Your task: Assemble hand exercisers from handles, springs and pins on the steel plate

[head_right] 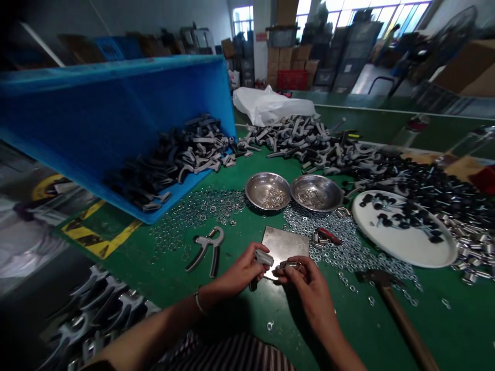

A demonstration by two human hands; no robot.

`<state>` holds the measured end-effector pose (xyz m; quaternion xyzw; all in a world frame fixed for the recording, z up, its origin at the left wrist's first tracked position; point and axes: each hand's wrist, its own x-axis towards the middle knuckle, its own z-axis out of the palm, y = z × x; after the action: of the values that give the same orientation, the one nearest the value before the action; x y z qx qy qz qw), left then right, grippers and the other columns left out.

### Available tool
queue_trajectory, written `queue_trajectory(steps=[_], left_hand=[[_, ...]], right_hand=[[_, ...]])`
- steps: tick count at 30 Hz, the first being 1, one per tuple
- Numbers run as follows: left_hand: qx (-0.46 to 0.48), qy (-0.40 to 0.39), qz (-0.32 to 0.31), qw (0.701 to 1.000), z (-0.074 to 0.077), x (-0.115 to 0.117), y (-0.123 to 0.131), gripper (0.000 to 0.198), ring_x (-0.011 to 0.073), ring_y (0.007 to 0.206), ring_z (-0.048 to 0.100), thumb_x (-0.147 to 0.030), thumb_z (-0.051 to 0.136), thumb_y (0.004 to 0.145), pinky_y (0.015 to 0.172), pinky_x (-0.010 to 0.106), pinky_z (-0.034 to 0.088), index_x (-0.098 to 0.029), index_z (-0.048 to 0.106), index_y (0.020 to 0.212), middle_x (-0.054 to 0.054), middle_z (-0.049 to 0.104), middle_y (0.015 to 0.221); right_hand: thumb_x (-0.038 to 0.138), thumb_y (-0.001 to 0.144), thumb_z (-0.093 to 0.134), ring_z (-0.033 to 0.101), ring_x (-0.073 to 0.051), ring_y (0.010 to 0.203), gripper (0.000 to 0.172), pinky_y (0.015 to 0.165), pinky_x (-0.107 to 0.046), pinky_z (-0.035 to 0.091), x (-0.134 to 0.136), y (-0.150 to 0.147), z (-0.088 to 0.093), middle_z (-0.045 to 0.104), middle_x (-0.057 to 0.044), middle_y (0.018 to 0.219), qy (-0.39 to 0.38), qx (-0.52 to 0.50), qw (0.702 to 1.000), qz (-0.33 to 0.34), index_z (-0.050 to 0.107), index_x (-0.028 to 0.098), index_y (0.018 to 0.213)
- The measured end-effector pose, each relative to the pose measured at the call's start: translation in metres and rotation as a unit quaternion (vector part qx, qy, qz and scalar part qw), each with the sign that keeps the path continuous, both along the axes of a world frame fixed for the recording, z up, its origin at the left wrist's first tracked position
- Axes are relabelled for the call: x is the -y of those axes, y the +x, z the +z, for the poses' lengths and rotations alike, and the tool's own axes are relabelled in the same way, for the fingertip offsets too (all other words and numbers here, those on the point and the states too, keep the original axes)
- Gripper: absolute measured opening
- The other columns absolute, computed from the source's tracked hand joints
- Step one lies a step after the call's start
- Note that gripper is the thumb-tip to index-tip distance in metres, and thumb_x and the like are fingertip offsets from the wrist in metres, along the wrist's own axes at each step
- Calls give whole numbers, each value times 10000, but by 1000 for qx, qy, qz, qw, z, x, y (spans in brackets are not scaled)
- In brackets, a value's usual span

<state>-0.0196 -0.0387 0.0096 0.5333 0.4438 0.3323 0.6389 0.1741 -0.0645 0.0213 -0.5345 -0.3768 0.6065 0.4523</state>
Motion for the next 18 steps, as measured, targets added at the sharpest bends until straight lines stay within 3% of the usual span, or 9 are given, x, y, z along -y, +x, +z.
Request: queue_trajectory(steps=[5,8,11,14,16,18], left_hand=[[68,-28,19,997,-5,9,24,343,97,613,524,-177,514,795,555,198,410,-185,416,1124,-36,576,738],[136,-77,10,988,-7,20,31,366,85,525,488,-209,558,750,524,196,401,-185,419,1087,-64,560,650],[138,-149,-110,973,-2,32,30,515,64,454,458,-163,629,691,460,178,360,-189,438,1168,-61,603,675],[175,-183,-212,944,10,37,23,580,81,519,534,-219,723,712,506,194,409,-184,460,1229,-6,668,782],[217,-198,-201,935,14,37,19,446,83,503,531,-377,695,801,497,206,402,-155,506,1138,44,691,805],[232,-196,-118,945,12,36,17,356,68,426,458,-467,604,873,436,196,331,-154,514,1018,50,688,736]], right_hand=[[458,821,731,671,-199,810,319,757,-302,512,17,-11,6,716,-20,893,47,46,996,-53,615,237,1020],[464,831,714,641,-206,846,303,755,-294,487,21,-11,2,699,-25,920,64,74,994,-47,643,236,1017],[450,823,722,625,-230,950,266,835,-312,477,22,-2,-2,687,-46,1003,71,50,996,9,682,226,961],[431,849,699,625,-230,953,229,839,-318,483,19,9,0,679,-50,1019,56,14,996,69,695,223,944],[430,876,669,630,-231,941,231,841,-331,490,8,11,6,682,-53,998,59,17,988,140,696,219,965],[437,910,620,638,-233,937,243,853,-348,495,-12,5,12,688,-50,967,87,59,971,217,690,217,988]])
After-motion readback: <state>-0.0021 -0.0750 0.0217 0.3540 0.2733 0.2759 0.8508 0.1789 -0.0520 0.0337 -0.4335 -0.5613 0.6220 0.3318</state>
